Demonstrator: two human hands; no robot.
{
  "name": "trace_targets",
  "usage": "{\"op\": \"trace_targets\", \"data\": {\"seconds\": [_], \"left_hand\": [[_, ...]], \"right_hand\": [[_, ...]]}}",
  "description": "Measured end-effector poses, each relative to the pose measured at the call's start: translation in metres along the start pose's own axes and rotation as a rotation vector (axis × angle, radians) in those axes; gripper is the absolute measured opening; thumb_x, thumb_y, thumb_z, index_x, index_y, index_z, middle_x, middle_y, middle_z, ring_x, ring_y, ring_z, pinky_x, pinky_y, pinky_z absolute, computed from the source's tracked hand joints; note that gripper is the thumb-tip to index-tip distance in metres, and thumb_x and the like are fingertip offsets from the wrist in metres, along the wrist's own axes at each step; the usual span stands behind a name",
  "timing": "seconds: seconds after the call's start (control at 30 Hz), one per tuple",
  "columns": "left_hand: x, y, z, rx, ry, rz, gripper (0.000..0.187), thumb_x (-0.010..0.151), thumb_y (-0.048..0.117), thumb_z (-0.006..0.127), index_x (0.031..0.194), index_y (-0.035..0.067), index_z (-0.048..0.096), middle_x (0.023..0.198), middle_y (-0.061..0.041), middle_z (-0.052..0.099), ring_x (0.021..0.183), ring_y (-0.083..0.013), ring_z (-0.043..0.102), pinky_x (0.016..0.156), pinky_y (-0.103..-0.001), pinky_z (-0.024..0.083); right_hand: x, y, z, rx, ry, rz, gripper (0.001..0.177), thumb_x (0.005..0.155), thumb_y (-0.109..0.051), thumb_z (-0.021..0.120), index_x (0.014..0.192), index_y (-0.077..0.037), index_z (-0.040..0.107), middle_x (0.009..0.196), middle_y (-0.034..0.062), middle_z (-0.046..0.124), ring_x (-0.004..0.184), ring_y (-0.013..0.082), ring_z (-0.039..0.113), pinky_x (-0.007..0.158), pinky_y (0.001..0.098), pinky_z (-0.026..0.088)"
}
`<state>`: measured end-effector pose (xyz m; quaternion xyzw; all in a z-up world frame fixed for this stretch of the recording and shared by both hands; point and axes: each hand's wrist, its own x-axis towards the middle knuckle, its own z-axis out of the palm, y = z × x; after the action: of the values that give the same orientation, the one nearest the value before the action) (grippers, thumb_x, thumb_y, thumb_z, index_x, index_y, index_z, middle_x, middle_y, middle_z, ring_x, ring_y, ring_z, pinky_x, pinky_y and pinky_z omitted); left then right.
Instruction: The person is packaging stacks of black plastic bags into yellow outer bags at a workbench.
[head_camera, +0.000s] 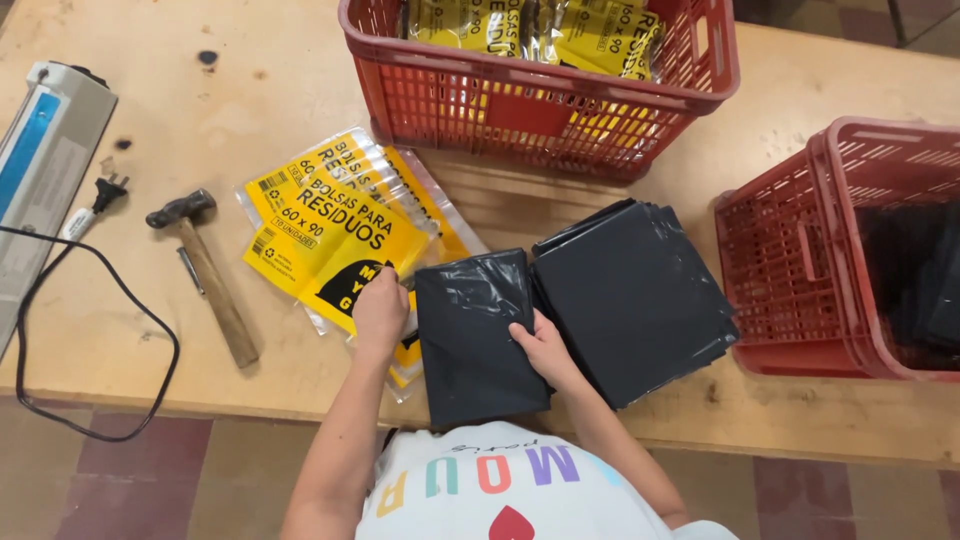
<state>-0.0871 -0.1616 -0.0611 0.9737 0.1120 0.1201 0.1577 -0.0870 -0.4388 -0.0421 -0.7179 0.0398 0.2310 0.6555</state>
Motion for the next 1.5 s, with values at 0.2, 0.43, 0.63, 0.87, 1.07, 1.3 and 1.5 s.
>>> {"op": "trace_targets", "data": {"seconds": [0.2,0.43,0.63,0.87,1.07,1.3,1.5], "left_hand": [[-0.006,-0.018,0.043,0.204,0.112,0.1,0.008,0.094,0.021,0.059,0.088,0.017,0.056,0.081,0.0,0.064,0.1,-0.0204,0.066,0.07,-0.028,0.06],[-0.007,-0.016,0.038,-0.038,0.073,-0.101,0.01,0.092,0.022,0.064,0.09,0.014,0.059,0.094,-0.004,0.067,0.118,-0.0259,0.059,0.086,-0.037,0.057],[0.001,-0.025,0.033,-0.135,-0.027,-0.125,0.017,0.094,0.015,0.064,0.11,0.01,0.065,0.113,-0.009,0.068,0.128,-0.0285,0.055,0.099,-0.04,0.051],[0.001,-0.034,0.037,-0.16,-0.062,0.022,0.009,0.097,0.013,0.058,0.103,0.01,0.064,0.117,-0.008,0.067,0.125,-0.027,0.058,0.103,-0.041,0.05],[-0.029,-0.043,0.013,-0.008,0.126,0.27,0.01,0.088,0.011,0.069,0.098,0.011,0.067,0.116,-0.006,0.067,0.124,-0.0271,0.059,0.105,-0.04,0.049],[-0.086,-0.116,0.028,0.274,0.177,-0.102,0.046,0.087,0.03,0.068,0.124,0.003,0.062,0.101,-0.015,0.065,0.098,-0.0334,0.066,0.087,-0.042,0.057],[-0.117,-0.087,-0.042,-0.113,-0.449,-0.115,0.011,0.091,0.019,0.05,0.083,0.011,0.053,0.077,-0.015,0.064,0.07,-0.0376,0.059,0.064,-0.049,0.044]], "right_hand": [[-0.004,-0.03,0.011,0.024,-0.01,-0.004,0.032,0.096,-0.009,0.062,0.127,-0.008,0.066,0.106,0.0106,0.074,0.093,0.0171,0.067,0.082,0.0398,0.061],[0.036,0.033,0.019,0.036,-0.015,-0.03,0.031,0.098,-0.008,0.057,0.128,0.001,0.062,0.114,0.0199,0.069,0.103,0.0257,0.062,0.089,0.0464,0.056],[0.062,0.048,0.043,-0.001,-0.251,-0.018,0.035,0.094,-0.012,0.067,0.129,-0.01,0.065,0.12,0.0094,0.07,0.109,0.0185,0.061,0.096,0.0421,0.052],[0.095,0.033,0.087,-0.364,-0.304,-0.038,0.044,0.09,-0.024,0.07,0.129,-0.005,0.061,0.12,0.0205,0.068,0.118,0.0356,0.062,0.1,0.0501,0.05],[0.147,0.033,0.089,-0.267,0.079,-0.037,0.049,0.093,-0.032,0.069,0.125,-0.002,0.047,0.095,0.0175,0.072,0.082,0.032,0.071,0.068,0.0426,0.059],[0.172,0.022,0.091,-0.219,-0.108,0.019,0.016,0.096,-0.02,0.06,0.102,-0.006,0.065,0.064,0.0113,0.068,0.045,0.0209,0.066,0.033,0.03,0.056],[0.091,0.057,0.047,-0.878,-0.179,-0.123,0.029,0.096,-0.03,0.049,0.07,-0.016,0.051,0.069,0.0052,0.063,0.066,0.0199,0.06,0.063,0.0395,0.039]]}}
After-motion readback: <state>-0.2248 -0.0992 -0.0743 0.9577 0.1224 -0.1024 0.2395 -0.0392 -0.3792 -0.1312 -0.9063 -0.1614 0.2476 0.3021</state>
